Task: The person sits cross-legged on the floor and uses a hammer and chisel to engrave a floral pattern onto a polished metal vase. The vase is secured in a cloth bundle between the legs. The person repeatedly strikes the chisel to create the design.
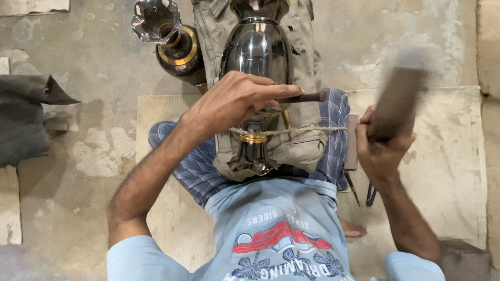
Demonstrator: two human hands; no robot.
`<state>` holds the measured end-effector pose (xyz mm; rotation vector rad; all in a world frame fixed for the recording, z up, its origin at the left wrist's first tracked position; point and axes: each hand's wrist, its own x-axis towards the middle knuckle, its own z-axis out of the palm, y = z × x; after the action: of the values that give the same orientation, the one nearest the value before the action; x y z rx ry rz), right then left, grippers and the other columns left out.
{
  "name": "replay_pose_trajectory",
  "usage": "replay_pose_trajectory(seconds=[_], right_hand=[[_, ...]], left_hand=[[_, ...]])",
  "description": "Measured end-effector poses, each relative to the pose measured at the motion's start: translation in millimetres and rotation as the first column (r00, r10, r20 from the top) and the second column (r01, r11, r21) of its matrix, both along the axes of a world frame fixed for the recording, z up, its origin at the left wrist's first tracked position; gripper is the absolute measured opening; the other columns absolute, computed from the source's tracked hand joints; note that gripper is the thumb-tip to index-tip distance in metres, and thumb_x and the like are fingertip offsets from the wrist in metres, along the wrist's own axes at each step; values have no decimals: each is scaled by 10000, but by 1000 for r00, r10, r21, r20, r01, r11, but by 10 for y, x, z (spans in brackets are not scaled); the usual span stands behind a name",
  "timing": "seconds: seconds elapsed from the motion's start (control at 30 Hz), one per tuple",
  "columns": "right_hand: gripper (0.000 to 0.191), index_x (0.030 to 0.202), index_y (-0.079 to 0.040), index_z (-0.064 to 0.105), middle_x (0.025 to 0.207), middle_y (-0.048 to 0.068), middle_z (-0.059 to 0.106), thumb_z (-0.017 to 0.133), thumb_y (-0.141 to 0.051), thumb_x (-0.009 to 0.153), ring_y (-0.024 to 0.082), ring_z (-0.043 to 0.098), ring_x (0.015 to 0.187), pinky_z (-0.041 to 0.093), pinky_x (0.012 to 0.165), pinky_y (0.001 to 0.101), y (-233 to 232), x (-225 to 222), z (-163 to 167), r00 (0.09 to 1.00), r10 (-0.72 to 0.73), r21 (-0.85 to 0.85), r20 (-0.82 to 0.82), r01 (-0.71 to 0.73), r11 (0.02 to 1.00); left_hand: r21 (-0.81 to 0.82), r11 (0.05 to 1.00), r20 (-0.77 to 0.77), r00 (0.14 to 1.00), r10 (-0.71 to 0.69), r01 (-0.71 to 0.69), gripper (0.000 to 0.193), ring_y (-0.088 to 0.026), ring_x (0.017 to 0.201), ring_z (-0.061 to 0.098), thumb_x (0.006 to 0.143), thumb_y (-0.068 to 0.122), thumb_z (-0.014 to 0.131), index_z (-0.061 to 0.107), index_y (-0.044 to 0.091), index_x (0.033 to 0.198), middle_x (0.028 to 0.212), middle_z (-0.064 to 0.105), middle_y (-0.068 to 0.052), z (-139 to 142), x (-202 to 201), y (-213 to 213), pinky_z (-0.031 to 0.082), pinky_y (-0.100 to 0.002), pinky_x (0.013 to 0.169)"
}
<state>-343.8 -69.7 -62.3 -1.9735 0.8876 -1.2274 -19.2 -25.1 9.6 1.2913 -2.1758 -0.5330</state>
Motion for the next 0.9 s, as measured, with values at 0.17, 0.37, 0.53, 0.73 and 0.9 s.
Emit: replay_pose_trajectory(seconds=[0.17,0.37,0.53,0.73,0.9], right_hand=[[374,1244,-56,542,996,166,634,757,7,945,221,645,853,550,766,368,175,-27,-313,982,-132,-163,-133,110,981],[409,1285,-15,558,954,162,660,696,24,902,216,663,814,543,712,347,230,-21,-546,943,-189,-82,-275,173,982],[420,1304,-16,575,915,101,716,743,-11,919,200,706,803,570,748,303,152,14,-398,962,-146,144,-230,182,973],[662,1466,-23,544,1144,188,712,781,-4,848,245,728,960,596,832,375,40,34,-231,913,-6,-59,-408,-20,998],[721,1495,-44,543,1173,201,709,736,29,805,264,735,911,609,802,385,-42,13,-168,920,-48,-47,-389,32,998]], left_hand=[[-29,990,96,986,-138,141,540,-244,752,742,886,27,724,669,226,1384,999,788,-61,112,36,-31,588,-396,640],[-31,989,179,975,-134,142,506,-239,736,737,894,82,732,653,203,1380,1030,791,-66,167,-1,-61,588,-403,607],[35,998,-65,996,54,-51,511,-186,760,757,924,145,752,601,140,1412,1012,781,-66,142,6,-49,624,-369,700],[55,997,-91,994,56,-51,536,-213,817,771,917,175,763,589,140,1423,953,775,-73,125,22,-75,632,-381,740],[36,998,-55,997,56,-54,548,-232,847,773,923,196,768,586,155,1438,997,774,-94,112,10,-64,627,-395,736]])
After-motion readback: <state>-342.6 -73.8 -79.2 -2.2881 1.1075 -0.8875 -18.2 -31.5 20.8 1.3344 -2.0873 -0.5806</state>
